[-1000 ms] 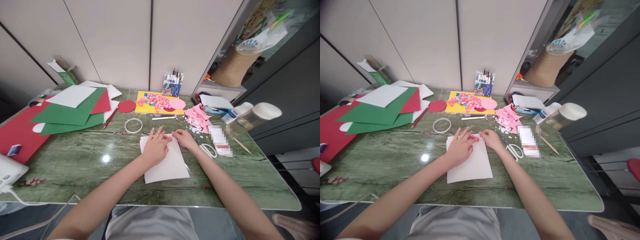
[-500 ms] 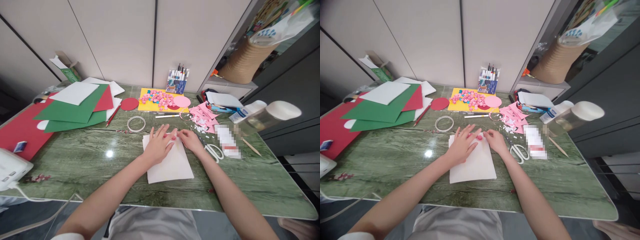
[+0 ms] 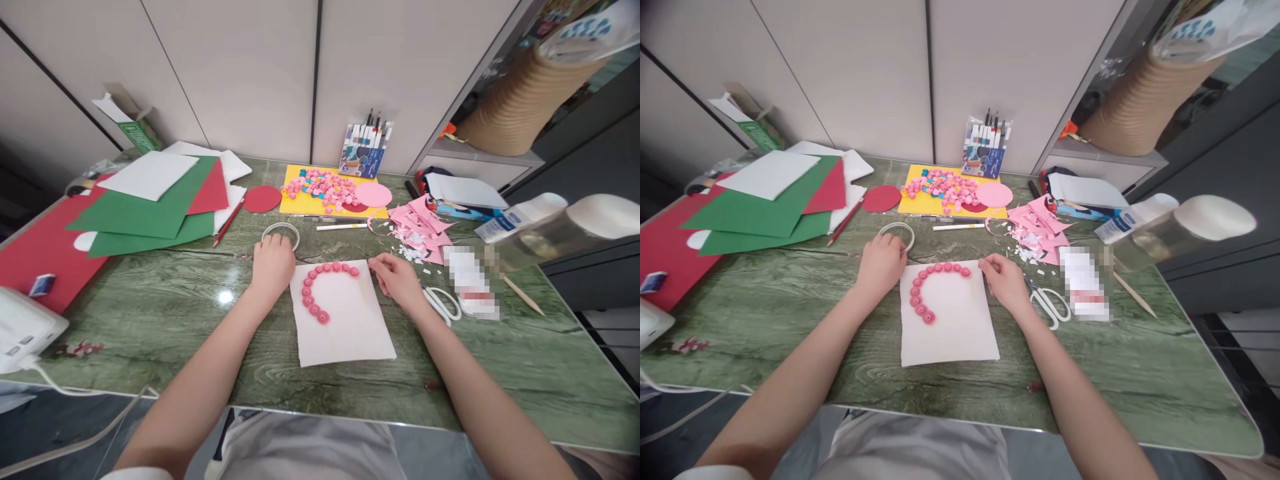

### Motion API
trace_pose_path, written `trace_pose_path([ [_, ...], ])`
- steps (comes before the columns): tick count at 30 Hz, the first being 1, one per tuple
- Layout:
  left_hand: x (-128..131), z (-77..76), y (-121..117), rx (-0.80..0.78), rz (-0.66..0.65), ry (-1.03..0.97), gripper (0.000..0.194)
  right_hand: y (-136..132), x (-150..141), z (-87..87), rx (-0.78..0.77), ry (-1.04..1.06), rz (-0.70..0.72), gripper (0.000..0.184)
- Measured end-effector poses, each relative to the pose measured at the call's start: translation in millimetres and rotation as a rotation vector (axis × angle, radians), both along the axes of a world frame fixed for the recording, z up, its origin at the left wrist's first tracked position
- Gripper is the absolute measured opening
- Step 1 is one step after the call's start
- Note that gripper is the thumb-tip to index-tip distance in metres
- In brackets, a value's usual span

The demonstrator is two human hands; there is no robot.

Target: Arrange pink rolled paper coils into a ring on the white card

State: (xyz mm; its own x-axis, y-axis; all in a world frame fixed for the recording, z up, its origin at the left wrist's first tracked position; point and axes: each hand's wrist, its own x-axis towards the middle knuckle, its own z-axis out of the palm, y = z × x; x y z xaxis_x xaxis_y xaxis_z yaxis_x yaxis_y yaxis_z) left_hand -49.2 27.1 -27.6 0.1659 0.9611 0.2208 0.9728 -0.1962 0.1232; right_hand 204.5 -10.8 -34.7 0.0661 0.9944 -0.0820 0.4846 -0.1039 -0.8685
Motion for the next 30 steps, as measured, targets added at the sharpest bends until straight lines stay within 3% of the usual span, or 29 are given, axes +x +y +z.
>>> trace_pose_path([
  [3, 8, 6.1, -4, -0.001, -0.131, -0.283, 0.01, -9, -4, 11.6, 0.05, 0.002, -0.028, 0.03],
  [7, 26, 20.1, -23, -0.177, -0.307, -0.727, 0.009, -28, -18, 27.8, 0.264, -0.101, -0.027, 0.021],
  [10, 39, 26.9, -38, -0.293, -0.339, -0.909, 0.012, -39, -29, 32.9, 0.434, -0.216, 0.089, 0.026],
  [14, 49, 28.0, -48, -0.302, -0.283, -1.01, 0.013, -44, -36, 31.4, 0.577, -0.236, 0.19, 0.034],
  [17, 51, 26.5, -51, -0.308, -0.247, -1.068, 0.014, -44, -38, 30.9, 0.564, -0.172, 0.205, 0.033],
  [24, 50, 25.2, -50, -0.463, -0.241, -1.298, 0.017, -47, -41, 33.1, 0.336, 0.172, 0.136, 0.022],
  [30, 51, 21.1, -52, -0.512, -0.246, -1.374, 0.018, -46, -43, 26.1, 0.305, 0.179, 0.091, 0.012],
])
